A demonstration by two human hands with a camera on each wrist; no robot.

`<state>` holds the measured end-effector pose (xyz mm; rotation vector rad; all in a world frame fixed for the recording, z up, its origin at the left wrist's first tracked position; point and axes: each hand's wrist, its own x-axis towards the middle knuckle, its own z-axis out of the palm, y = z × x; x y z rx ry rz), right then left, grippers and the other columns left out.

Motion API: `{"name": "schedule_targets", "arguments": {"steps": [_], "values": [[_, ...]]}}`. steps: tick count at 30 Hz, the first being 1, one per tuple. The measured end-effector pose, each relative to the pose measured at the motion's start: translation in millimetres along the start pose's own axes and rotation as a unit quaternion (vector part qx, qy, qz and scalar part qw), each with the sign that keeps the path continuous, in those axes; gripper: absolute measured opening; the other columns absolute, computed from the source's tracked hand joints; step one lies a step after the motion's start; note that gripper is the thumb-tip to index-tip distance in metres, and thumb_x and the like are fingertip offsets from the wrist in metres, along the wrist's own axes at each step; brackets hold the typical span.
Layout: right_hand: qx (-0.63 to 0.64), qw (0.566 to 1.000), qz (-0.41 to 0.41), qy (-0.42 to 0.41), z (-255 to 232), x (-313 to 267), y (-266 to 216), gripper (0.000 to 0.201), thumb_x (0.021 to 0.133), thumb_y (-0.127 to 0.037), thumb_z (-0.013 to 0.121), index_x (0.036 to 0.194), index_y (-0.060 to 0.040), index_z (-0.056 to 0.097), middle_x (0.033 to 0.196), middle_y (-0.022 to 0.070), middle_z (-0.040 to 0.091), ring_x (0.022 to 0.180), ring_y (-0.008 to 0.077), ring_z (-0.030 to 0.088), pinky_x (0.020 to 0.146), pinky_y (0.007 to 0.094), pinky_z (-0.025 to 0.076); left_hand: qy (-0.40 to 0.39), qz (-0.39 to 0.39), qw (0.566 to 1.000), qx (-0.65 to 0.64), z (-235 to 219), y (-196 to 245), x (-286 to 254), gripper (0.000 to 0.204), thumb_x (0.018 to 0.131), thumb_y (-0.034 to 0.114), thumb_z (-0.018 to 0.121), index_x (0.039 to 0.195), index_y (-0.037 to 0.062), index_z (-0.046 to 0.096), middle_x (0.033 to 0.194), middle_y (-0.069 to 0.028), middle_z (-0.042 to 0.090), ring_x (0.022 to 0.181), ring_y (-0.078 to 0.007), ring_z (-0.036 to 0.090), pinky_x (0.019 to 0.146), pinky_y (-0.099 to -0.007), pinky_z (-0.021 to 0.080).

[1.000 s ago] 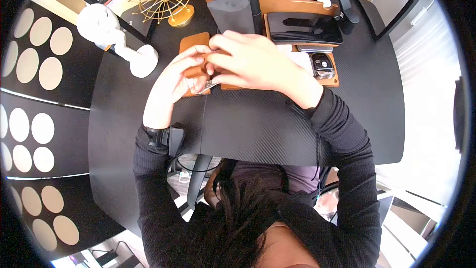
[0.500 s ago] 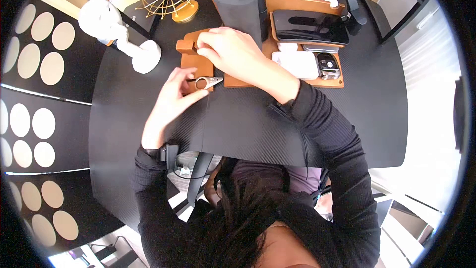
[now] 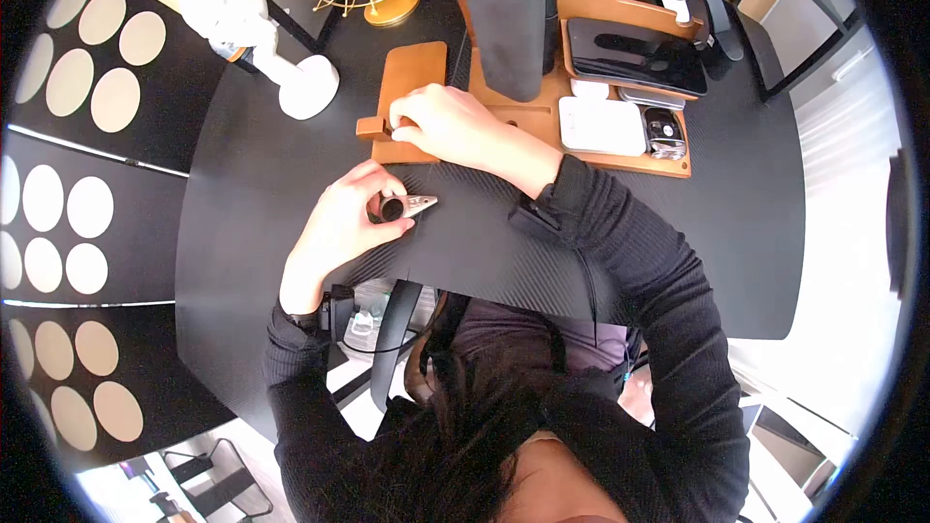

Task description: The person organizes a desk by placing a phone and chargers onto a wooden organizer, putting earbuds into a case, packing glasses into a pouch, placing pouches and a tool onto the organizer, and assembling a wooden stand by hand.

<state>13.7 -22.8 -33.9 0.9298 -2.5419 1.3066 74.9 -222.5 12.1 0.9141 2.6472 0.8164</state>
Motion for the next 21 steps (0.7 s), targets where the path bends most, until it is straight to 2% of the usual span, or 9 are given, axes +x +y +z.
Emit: {"name": "schedule_targets", "arguments": {"steps": [3, 6, 8, 9, 12, 18, 20, 21], "values": [[-0.034, 0.999, -0.001, 0.019, 4, 4, 0, 0.017, 0.085, -0.017, 0.061, 0.088, -0.0008, 0.065, 0.084, 0.0181, 0.067, 0.081, 0.0346, 0.066, 0.072, 0.0416, 0.051, 0.027, -0.017, 0.999, 0.016, -6, 1, -6, 0.024, 0.068, 0.014, 0.079, 0.085, 0.0055, 0.064, 0.080, -0.0032, 0.052, 0.061, -0.0128, 0.051, 0.058, -0.0275, 0.044], [-0.046, 0.998, 0.033, -0.018, 2, 3, 0, 0.017, 0.085, -0.017, 0.060, 0.087, -0.0009, 0.066, 0.084, 0.0183, 0.067, 0.082, 0.0351, 0.065, 0.072, 0.0429, 0.051, 0.064, -0.038, 0.997, -0.001, -13, 5, -8, 0.023, 0.069, 0.015, 0.078, 0.085, 0.0056, 0.065, 0.079, -0.0029, 0.051, 0.060, -0.0118, 0.049, 0.057, -0.0273, 0.043], [-0.063, 0.997, -0.025, 0.046, 5, 1, 4, 0.012, 0.080, -0.015, 0.064, 0.079, -0.0032, 0.069, 0.077, 0.0181, 0.068, 0.076, 0.0358, 0.067, 0.066, 0.0448, 0.053, 0.098, -0.032, 0.995, -0.014, -18, 8, -6, 0.022, 0.069, 0.014, 0.077, 0.085, 0.0055, 0.066, 0.078, -0.0029, 0.051, 0.059, -0.0112, 0.048, 0.056, -0.0272, 0.042], [-0.066, 0.997, -0.027, 0.044, 6, 2, 6, 0.012, 0.080, -0.015, 0.064, 0.079, -0.0032, 0.069, 0.077, 0.0181, 0.068, 0.076, 0.0358, 0.067, 0.066, 0.0448, 0.053, 0.088, -0.038, 0.995, 0.017, -22, 9, -5, 0.024, 0.070, 0.007, 0.076, 0.092, 0.0036, 0.066, 0.085, -0.0027, 0.056, 0.064, -0.0097, 0.051, 0.059, -0.0243, 0.044], [-0.084, 0.992, -0.082, 0.045, 9, 4, 9, 0.011, 0.077, -0.012, 0.063, 0.076, -0.0028, 0.069, 0.076, 0.0182, 0.067, 0.075, 0.0356, 0.067, 0.064, 0.0446, 0.053, 0.123, -0.049, 0.991, 0.033, -31, 10, -5, 0.026, 0.069, 0.007, 0.076, 0.092, 0.0037, 0.066, 0.084, -0.0033, 0.056, 0.063, -0.0102, 0.051, 0.059, -0.0245, 0.044], [-0.080, 0.991, -0.103, 0.020, -7, 5, 5, 0.012, 0.076, -0.012, 0.062, 0.075, -0.0030, 0.069, 0.068, 0.0176, 0.066, 0.068, 0.0358, 0.067, 0.060, 0.0448, 0.052, 0.198, -0.071, 0.977, 0.015, -49, -1, -11, 0.021, 0.074, 0.008, 0.075, 0.092, 0.0035, 0.065, 0.083, 0.0006, 0.054, 0.063, -0.0045, 0.048, 0.057, -0.0219, 0.041], [-0.106, 0.991, -0.037, -0.070, -16, 2, 0, 0.014, 0.079, -0.015, 0.062, 0.075, -0.0031, 0.069, 0.075, 0.0180, 0.066, 0.076, 0.0332, 0.067, 0.066, 0.0426, 0.053, 0.214, -0.050, 0.975, 0.008, -48, -4, -9, 0.021, 0.074, 0.012, 0.077, 0.090, 0.0031, 0.066, 0.081, 0.0005, 0.049, 0.059, -0.0040, 0.043, 0.053, -0.0211, 0.038], [-0.107, 0.991, -0.038, -0.069, -17, -1, 1, 0.014, 0.079, -0.015, 0.062, 0.075, -0.0031, 0.069, 0.075, 0.0180, 0.066, 0.076, 0.0332, 0.067, 0.066, 0.0426, 0.053, 0.215, -0.049, 0.975, 0.009, -47, -3, -7, 0.021, 0.074, 0.012, 0.077, 0.090, 0.0031, 0.066, 0.081, 0.0005, 0.049, 0.059, -0.0040, 0.043, 0.053, -0.0211, 0.038]]}}
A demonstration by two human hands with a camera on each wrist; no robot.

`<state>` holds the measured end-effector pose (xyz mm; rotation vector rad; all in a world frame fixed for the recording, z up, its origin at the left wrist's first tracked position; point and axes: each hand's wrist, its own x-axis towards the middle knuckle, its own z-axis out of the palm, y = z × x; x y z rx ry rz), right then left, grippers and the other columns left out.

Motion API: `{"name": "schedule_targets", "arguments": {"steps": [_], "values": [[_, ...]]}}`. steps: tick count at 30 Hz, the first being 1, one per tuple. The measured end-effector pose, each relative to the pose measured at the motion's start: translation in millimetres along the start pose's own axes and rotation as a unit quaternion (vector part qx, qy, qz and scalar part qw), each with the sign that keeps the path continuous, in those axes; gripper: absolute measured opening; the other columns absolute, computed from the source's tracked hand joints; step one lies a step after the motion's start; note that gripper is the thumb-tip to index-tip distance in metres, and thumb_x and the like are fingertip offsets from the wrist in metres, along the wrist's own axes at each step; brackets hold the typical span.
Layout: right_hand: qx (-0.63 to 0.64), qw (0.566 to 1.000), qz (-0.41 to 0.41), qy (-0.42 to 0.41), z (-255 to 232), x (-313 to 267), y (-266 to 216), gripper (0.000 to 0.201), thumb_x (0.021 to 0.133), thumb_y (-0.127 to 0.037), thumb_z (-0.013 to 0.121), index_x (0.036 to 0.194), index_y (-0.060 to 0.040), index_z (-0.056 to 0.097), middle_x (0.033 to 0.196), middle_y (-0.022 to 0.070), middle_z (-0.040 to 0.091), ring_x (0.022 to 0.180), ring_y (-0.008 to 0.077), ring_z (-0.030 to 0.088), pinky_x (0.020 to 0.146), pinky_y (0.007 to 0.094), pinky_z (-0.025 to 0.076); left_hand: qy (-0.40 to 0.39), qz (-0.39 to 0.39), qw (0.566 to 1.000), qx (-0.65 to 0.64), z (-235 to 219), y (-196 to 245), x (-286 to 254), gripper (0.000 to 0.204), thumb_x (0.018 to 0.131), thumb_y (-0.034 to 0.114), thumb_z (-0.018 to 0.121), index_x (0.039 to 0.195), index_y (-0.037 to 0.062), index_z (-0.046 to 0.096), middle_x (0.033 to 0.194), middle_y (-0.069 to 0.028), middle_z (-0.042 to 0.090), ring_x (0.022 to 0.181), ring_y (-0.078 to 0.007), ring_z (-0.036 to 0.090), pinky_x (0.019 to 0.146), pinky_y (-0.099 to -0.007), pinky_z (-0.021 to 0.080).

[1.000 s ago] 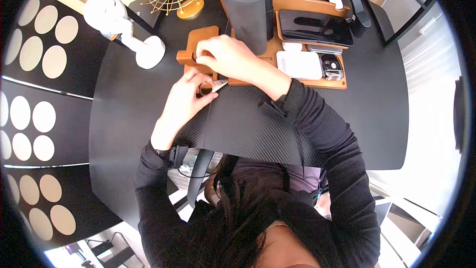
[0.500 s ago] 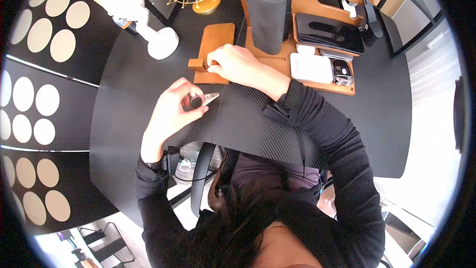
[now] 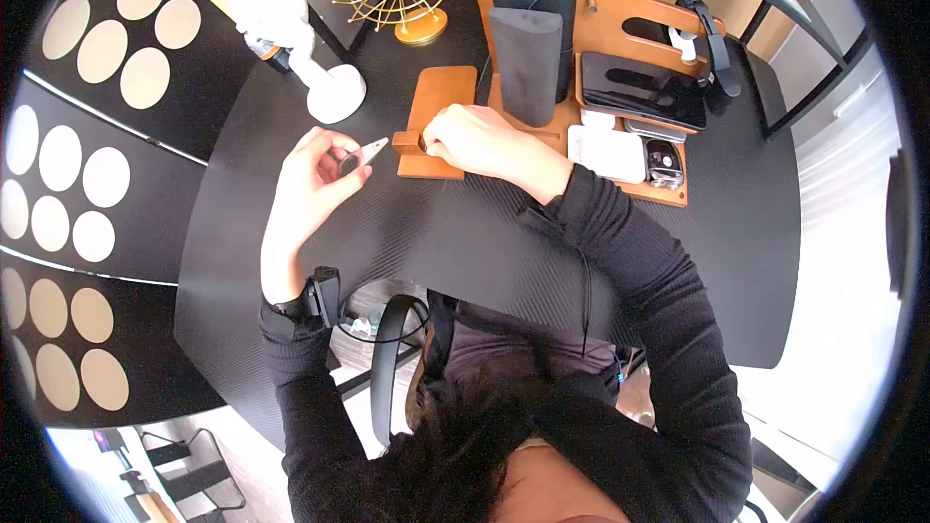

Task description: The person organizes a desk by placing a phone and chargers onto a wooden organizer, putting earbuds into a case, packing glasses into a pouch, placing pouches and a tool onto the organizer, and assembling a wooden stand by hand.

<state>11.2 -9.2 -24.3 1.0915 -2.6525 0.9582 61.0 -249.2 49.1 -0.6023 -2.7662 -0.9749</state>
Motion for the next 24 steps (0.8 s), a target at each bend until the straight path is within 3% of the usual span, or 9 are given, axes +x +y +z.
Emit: {"name": "schedule_targets", "arguments": {"steps": [3, 5, 6, 9, 13, 15, 17, 21, 24], "values": [[-0.082, 0.996, -0.033, 0.032, -5, -4, -4, 0.021, 0.089, -0.018, 0.055, 0.093, -0.0007, 0.067, 0.095, 0.0148, 0.064, 0.092, 0.0314, 0.061, 0.079, 0.0389, 0.050, -0.030, -0.007, 0.999, -0.018, 7, 6, 4, 0.023, 0.074, 0.013, 0.077, 0.091, 0.0028, 0.066, 0.082, 0.0006, 0.050, 0.060, -0.0042, 0.044, 0.054, -0.0209, 0.038], [0.085, 0.995, -0.045, 0.040, -25, 0, -17, 0.027, 0.093, -0.022, 0.050, 0.102, -0.0015, 0.065, 0.101, 0.0138, 0.060, 0.098, 0.0296, 0.056, 0.083, 0.0381, 0.048, -0.050, -0.020, 0.997, -0.049, 14, 9, 7, 0.023, 0.073, 0.008, 0.077, 0.092, 0.0030, 0.065, 0.086, 0.0005, 0.053, 0.064, -0.0042, 0.047, 0.058, -0.0194, 0.039], [0.092, 0.983, -0.149, 0.059, -23, 3, -8, 0.029, 0.096, -0.024, 0.048, 0.108, -0.0017, 0.063, 0.099, 0.0142, 0.062, 0.095, 0.0292, 0.058, 0.083, 0.0363, 0.048, -0.045, -0.017, 0.998, -0.047, 17, 10, 9, 0.027, 0.073, 0.008, 0.077, 0.096, 0.0026, 0.065, 0.088, -0.0004, 0.055, 0.067, -0.0047, 0.050, 0.061, -0.0196, 0.043], [0.299, 0.954, -0.013, 0.007, -46, -7, -35, 0.026, 0.094, -0.023, 0.055, 0.105, -0.0005, 0.063, 0.087, 0.0120, 0.066, 0.076, 0.0200, 0.064, 0.070, 0.0312, 0.050, 0.010, 0.002, 0.995, -0.099, 27, 25, 18, 0.029, 0.075, 0.007, 0.077, 0.100, 0.0016, 0.065, 0.091, -0.0012, 0.056, 0.072, -0.0051, 0.053, 0.066, -0.0207, 0.046], [0.198, 0.963, -0.091, 0.157, -64, -10, -33, 0.024, 0.092, -0.020, 0.061, 0.106, -0.0012, 0.064, 0.077, 0.0076, 0.066, 0.066, 0.0116, 0.062, 0.062, 0.0279, 0.049, 0.003, 0.078, 0.976, -0.201, 42, 32, 32, 0.033, 0.075, 0.002, 0.077, 0.105, 0.0000, 0.064, 0.100, -0.0030, 0.058, 0.080, -0.0089, 0.056, 0.078, -0.0240, 0.048], [0.247, 0.963, -0.020, 0.106, -84, -24, -36, 0.022, 0.086, -0.015, 0.065, 0.099, 0.0029, 0.063, 0.077, 0.0125, 0.068, 0.070, 0.0226, 0.069, 0.067, 0.0324, 0.053, -0.003, 0.121, 0.974, -0.190, 47, 40, 39, 0.035, 0.074, 0.002, 0.078, 0.105, 0.0001, 0.063, 0.104, -0.0048, 0.058, 0.083, -0.0106, 0.057, 0.082, -0.0256, 0.048], [0.273, 0.956, 0.050, 0.093, -90, -31, -33, 0.024, 0.088, -0.012, 0.065, 0.109, -0.0013, 0.062, 0.080, 0.0075, 0.069, 0.069, 0.0103, 0.064, 0.061, 0.0252, 0.050, 0.079, 0.152, 0.972, -0.164, 57, 54, 43, 0.034, 0.073, 0.001, 0.079, 0.103, 0.0007, 0.063, 0.107, -0.0059, 0.056, 0.085, -0.0110, 0.057, 0.083, -0.0266, 0.048], [0.334, 0.926, 0.057, 0.169, -102, -43, -30, 0.021, 0.082, -0.003, 0.066, 0.103, 0.0012, 0.066, 0.078, 0.0103, 0.071, 0.069, 0.0121, 0.068, 0.064, 0.0255, 0.054, 0.199, 0.258, 0.939, -0.113, 78, 69, 59, 0.046, 0.069, 0.007, 0.084, 0.109, 0.0027, 0.061, 0.099, -0.0081, 0.054, 0.084, -0.0165, 0.057, 0.073, -0.0288, 0.050], [0.261, 0.929, 0.056, 0.256, -129, -56, -35, 0.019, 0.083, -0.004, 0.068, 0.101, 0.0010, 0.068, 0.080, 0.0078, 0.070, 0.067, 0.0102, 0.065, 0.063, 0.0237, 0.053, 0.179, 0.208, 0.960, -0.046, 71, 80, 59, 0.061, 0.071, 0.016, 0.083, 0.121, 0.0017, 0.053, 0.099, -0.0097, 0.052, 0.087, -0.0203, 0.056, 0.077, -0.0317, 0.050]]}}
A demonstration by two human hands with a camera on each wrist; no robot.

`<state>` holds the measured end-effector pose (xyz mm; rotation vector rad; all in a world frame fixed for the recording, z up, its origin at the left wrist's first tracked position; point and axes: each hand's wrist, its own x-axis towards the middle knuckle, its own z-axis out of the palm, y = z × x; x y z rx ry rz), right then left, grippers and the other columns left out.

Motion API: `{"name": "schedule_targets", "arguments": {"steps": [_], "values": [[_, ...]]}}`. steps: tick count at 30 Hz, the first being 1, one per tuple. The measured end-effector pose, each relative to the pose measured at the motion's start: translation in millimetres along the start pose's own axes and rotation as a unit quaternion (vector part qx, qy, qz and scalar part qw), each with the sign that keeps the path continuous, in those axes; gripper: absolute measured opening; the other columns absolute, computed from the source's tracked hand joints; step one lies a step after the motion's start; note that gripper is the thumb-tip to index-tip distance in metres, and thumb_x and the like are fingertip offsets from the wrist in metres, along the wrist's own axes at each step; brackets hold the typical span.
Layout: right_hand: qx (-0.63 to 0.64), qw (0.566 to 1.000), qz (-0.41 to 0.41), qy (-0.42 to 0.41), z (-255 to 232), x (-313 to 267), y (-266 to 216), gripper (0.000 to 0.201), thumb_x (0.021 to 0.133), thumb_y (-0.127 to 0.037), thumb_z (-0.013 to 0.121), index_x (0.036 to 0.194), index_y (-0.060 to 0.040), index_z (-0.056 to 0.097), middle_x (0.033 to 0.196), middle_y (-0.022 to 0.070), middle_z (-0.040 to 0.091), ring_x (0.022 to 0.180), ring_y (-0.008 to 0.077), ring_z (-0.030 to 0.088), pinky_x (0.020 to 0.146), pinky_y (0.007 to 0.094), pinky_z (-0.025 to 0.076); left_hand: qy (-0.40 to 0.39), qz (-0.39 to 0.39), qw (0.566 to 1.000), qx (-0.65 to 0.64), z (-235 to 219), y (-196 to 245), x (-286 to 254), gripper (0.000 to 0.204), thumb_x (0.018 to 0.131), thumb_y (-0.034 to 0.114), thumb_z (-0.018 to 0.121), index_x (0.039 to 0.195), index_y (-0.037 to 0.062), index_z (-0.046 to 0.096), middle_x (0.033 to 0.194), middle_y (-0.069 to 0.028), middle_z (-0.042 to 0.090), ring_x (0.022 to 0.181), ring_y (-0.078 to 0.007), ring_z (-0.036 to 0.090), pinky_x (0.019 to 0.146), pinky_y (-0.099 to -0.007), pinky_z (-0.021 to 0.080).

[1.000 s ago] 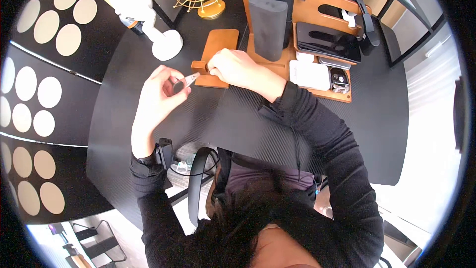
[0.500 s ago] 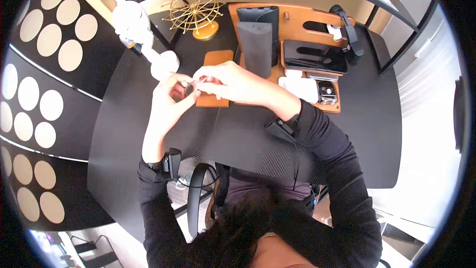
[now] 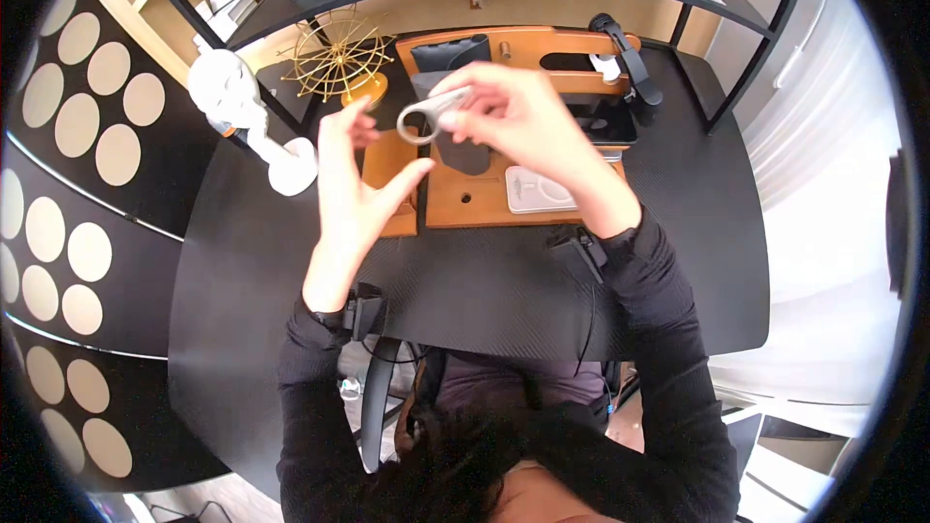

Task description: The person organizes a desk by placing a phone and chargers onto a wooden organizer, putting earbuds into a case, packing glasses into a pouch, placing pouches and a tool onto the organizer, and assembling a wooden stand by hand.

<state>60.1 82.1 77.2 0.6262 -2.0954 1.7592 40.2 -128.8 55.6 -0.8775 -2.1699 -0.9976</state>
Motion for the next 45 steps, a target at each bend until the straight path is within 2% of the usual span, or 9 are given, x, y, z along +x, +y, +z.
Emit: {"name": "schedule_targets", "arguments": {"steps": [9, 15, 25, 27, 29, 31, 35, 41, 45], "values": [[0.007, 0.979, 0.053, 0.194, -56, 9, 67, 0.016, 0.084, -0.007, 0.068, 0.093, 0.0021, 0.059, 0.077, 0.0085, 0.069, 0.062, 0.0109, 0.066, 0.057, 0.0239, 0.051, -0.375, -0.291, 0.838, 0.269, 8, -54, -28, 0.110, 0.074, 0.079, 0.054, 0.152, 0.0099, 0.020, 0.127, -0.0272, 0.050, 0.122, -0.0405, 0.050, 0.099, -0.0464, 0.044], [-0.302, 0.929, 0.138, 0.165, -53, 0, 56, 0.028, 0.082, -0.032, 0.070, 0.085, -0.0045, 0.070, 0.078, 0.0127, 0.070, 0.076, 0.0291, 0.069, 0.070, 0.0394, 0.053, -0.348, -0.314, 0.871, 0.148, 8, -66, -27, 0.114, 0.070, 0.065, 0.072, 0.152, 0.0064, 0.018, 0.129, -0.0309, 0.048, 0.119, -0.0400, 0.053, 0.100, -0.0439, 0.044], [-0.386, 0.905, 0.137, 0.113, -67, -13, 34, 0.023, 0.081, -0.030, 0.067, 0.082, -0.0075, 0.070, 0.082, 0.0134, 0.070, 0.082, 0.0301, 0.069, 0.073, 0.0417, 0.054, -0.330, -0.333, 0.881, 0.063, 6, -121, -34, 0.137, 0.055, 0.051, 0.090, 0.150, -0.0025, 0.008, 0.129, -0.0322, 0.046, 0.114, -0.0325, 0.056, 0.099, -0.0389, 0.045], [-0.362, 0.913, 0.149, 0.117, -74, -14, 25, 0.023, 0.080, -0.030, 0.066, 0.084, -0.0080, 0.071, 0.082, 0.0138, 0.070, 0.083, 0.0300, 0.069, 0.073, 0.0415, 0.054, -0.327, -0.248, 0.909, 0.070, -2, -133, -39, 0.123, 0.065, 0.026, 0.089, 0.150, -0.0037, 0.006, 0.089, -0.0163, 0.068, 0.083, -0.0203, 0.067, 0.078, -0.0312, 0.051], [-0.362, 0.913, 0.142, 0.123, -78, -16, 23, 0.023, 0.081, -0.031, 0.065, 0.085, -0.0086, 0.071, 0.080, 0.0129, 0.070, 0.082, 0.0292, 0.069, 0.074, 0.0406, 0.054, -0.324, -0.268, 0.907, 0.019, -9, -125, -39, 0.117, 0.068, 0.022, 0.088, 0.150, -0.0030, 0.009, 0.094, -0.0176, 0.068, 0.083, -0.0212, 0.068, 0.077, -0.0326, 0.052], [-0.362, 0.916, 0.127, 0.119, -80, -18, 21, 0.023, 0.082, -0.030, 0.065, 0.085, -0.0087, 0.071, 0.080, 0.0118, 0.070, 0.082, 0.0281, 0.069, 0.076, 0.0396, 0.054, -0.311, -0.414, 0.841, -0.158, -18, -111, -40, 0.112, 0.070, 0.017, 0.086, 0.152, 0.0029, 0.011, 0.134, -0.0281, 0.048, 0.113, -0.0287, 0.060, 0.098, -0.0367, 0.047], [-0.365, 0.919, 0.121, 0.094, -83, -24, 16, 0.024, 0.082, -0.032, 0.065, 0.085, -0.0088, 0.071, 0.081, 0.0105, 0.070, 0.084, 0.0270, 0.069, 0.078, 0.0387, 0.053, -0.266, -0.470, 0.801, -0.258, -45, -97, -48, 0.100, 0.076, 0.002, 0.077, 0.152, 0.0032, 0.013, 0.132, -0.0240, 0.052, 0.114, -0.0266, 0.059, 0.097, -0.0341, 0.048], [-0.361, 0.923, 0.117, 0.064, -91, -30, 11, 0.026, 0.084, -0.034, 0.064, 0.087, -0.0083, 0.070, 0.081, 0.0094, 0.070, 0.086, 0.0260, 0.069, 0.078, 0.0373, 0.053, -0.061, -0.283, 0.764, -0.577, -45, -125, -84, 0.092, 0.070, -0.011, 0.072, 0.148, 0.0053, 0.025, 0.135, -0.0150, 0.050, 0.129, -0.0284, 0.047, 0.107, -0.0427, 0.040], [-0.309, 0.945, 0.110, -0.014, -97, -42, 10, 0.027, 0.085, -0.031, 0.067, 0.086, -0.0043, 0.069, 0.075, 0.0092, 0.068, 0.070, 0.0194, 0.065, 0.067, 0.0329, 0.050, -0.155, -0.231, 0.842, -0.463, -10, -83, -57, 0.083, 0.064, -0.008, 0.080, 0.136, 0.0031, 0.040, 0.134, -0.0100, 0.049, 0.126, -0.0259, 0.048, 0.106, -0.0411, 0.042]]}}
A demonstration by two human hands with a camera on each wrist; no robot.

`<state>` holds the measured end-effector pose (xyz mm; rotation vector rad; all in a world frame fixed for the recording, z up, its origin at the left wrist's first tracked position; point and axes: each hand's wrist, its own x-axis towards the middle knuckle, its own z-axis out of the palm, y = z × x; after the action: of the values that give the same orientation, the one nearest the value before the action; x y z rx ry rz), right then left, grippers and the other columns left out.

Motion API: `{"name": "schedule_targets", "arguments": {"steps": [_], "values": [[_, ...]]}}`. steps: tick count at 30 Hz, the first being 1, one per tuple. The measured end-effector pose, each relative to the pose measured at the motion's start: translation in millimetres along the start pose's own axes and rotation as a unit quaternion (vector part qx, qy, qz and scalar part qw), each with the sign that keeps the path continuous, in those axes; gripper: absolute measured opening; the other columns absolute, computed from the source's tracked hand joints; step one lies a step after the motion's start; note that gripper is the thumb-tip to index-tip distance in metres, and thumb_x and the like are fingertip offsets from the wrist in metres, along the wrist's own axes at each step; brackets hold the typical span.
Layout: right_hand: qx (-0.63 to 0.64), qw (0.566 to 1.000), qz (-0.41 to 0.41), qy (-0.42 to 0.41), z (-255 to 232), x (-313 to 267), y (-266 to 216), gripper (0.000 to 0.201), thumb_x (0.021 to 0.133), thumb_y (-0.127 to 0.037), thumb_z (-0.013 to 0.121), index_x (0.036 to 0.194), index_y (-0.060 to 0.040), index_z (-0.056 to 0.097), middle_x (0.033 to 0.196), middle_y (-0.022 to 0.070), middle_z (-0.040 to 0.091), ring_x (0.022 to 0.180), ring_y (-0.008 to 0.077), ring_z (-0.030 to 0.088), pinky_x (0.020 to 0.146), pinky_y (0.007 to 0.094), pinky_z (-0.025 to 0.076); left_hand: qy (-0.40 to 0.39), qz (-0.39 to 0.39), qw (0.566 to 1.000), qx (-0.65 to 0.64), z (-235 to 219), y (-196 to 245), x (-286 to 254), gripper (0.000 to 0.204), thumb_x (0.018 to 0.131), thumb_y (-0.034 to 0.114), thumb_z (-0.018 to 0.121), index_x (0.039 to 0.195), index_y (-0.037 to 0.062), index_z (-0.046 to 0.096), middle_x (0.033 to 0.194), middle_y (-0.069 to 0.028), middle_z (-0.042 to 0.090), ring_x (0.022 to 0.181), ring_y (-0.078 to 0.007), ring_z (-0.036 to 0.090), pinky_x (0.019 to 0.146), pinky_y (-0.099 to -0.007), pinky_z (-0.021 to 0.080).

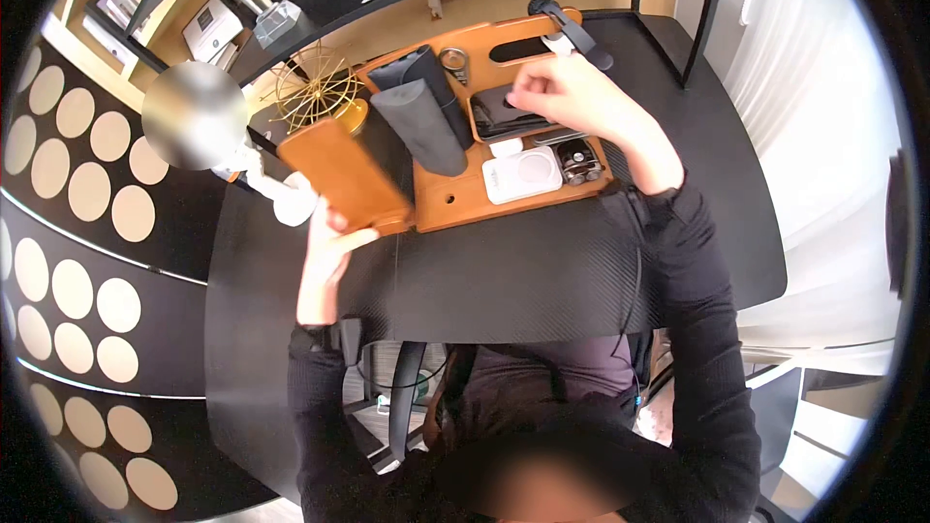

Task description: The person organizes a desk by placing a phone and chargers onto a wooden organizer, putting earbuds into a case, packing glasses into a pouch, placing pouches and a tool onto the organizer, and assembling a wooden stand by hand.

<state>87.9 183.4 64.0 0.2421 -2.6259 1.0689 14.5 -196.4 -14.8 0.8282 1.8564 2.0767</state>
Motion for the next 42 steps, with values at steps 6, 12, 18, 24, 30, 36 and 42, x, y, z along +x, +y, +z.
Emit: {"name": "schedule_targets", "arguments": {"steps": [6, 12, 18, 24, 30, 36, 42], "values": [[0.039, 0.992, 0.035, -0.117, -10, -46, -3, 0.021, 0.086, -0.023, 0.066, 0.085, -0.0022, 0.069, 0.065, 0.0082, 0.065, 0.059, 0.0157, 0.061, 0.058, 0.0317, 0.048, -0.080, 0.042, 0.996, -0.011, 55, -34, 58, 0.046, 0.073, -0.006, 0.077, 0.112, 0.0059, 0.054, 0.097, -0.0044, 0.061, 0.091, -0.0112, 0.061, 0.078, -0.0269, 0.052], [0.094, 0.987, 0.002, -0.130, 6, -69, 5, 0.015, 0.087, -0.017, 0.065, 0.089, -0.0023, 0.067, 0.075, 0.0100, 0.067, 0.066, 0.0183, 0.064, 0.062, 0.0331, 0.050, -0.007, 0.002, 1.000, 0.005, 69, -39, 58, 0.037, 0.080, -0.003, 0.074, 0.114, -0.0033, 0.059, 0.109, -0.0080, 0.066, 0.093, -0.0145, 0.065, 0.082, -0.0293, 0.053], [-0.116, 0.962, -0.180, -0.170, 96, -69, -48, 0.029, 0.084, -0.029, 0.068, 0.100, -0.0064, 0.062, 0.095, 0.0104, 0.058, 0.081, 0.0258, 0.065, 0.071, 0.0371, 0.054, -0.024, -0.045, 0.999, -0.006, 61, -50, 56, 0.038, 0.080, -0.005, 0.072, 0.116, -0.0025, 0.058, 0.109, -0.0086, 0.067, 0.099, -0.0161, 0.064, 0.088, -0.0310, 0.051], [-0.184, 0.934, -0.266, -0.154, 157, -55, -53, 0.030, 0.083, -0.030, 0.068, 0.093, -0.0017, 0.065, 0.092, 0.0091, 0.058, 0.083, 0.0241, 0.062, 0.066, 0.0343, 0.053, -0.008, -0.047, 0.999, 0.011, 58, -49, 53, 0.029, 0.084, -0.002, 0.070, 0.111, -0.0023, 0.060, 0.105, -0.0070, 0.067, 0.097, -0.0140, 0.064, 0.086, -0.0295, 0.052], [-0.214, 0.940, -0.214, -0.157, 153, -59, -67, 0.030, 0.079, -0.029, 0.069, 0.084, 0.0010, 0.068, 0.092, 0.0103, 0.058, 0.083, 0.0239, 0.061, 0.064, 0.0323, 0.051, -0.065, -0.045, 0.992, 0.097, 44, -57, 57, 0.026, 0.088, 0.001, 0.067, 0.112, -0.0018, 0.057, 0.110, -0.0053, 0.064, 0.102, -0.0139, 0.061, 0.089, -0.0306, 0.050], [-0.232, 0.933, -0.237, -0.138, 154, -63, -69, 0.027, 0.079, -0.025, 0.068, 0.084, 0.0021, 0.066, 0.089, 0.0094, 0.057, 0.085, 0.0227, 0.061, 0.066, 0.0321, 0.052, -0.046, -0.092, 0.995, 0.009, 46, -52, 58, 0.031, 0.089, 0.000, 0.065, 0.118, -0.0012, 0.057, 0.115, -0.0056, 0.063, 0.108, -0.0140, 0.059, 0.096, -0.0310, 0.046], [-0.275, 0.918, -0.233, -0.163, 151, -53, -52, 0.012, 0.069, -0.008, 0.064, 0.078, -0.0015, 0.064, 0.085, 0.0087, 0.058, 0.087, 0.0217, 0.063, 0.060, 0.0324, 0.055, -0.066, -0.074, 0.995, -0.007, 44, -51, 58, 0.027, 0.094, 0.009, 0.060, 0.119, -0.0005, 0.058, 0.116, -0.0056, 0.064, 0.108, -0.0123, 0.058, 0.096, -0.0275, 0.043]]}}
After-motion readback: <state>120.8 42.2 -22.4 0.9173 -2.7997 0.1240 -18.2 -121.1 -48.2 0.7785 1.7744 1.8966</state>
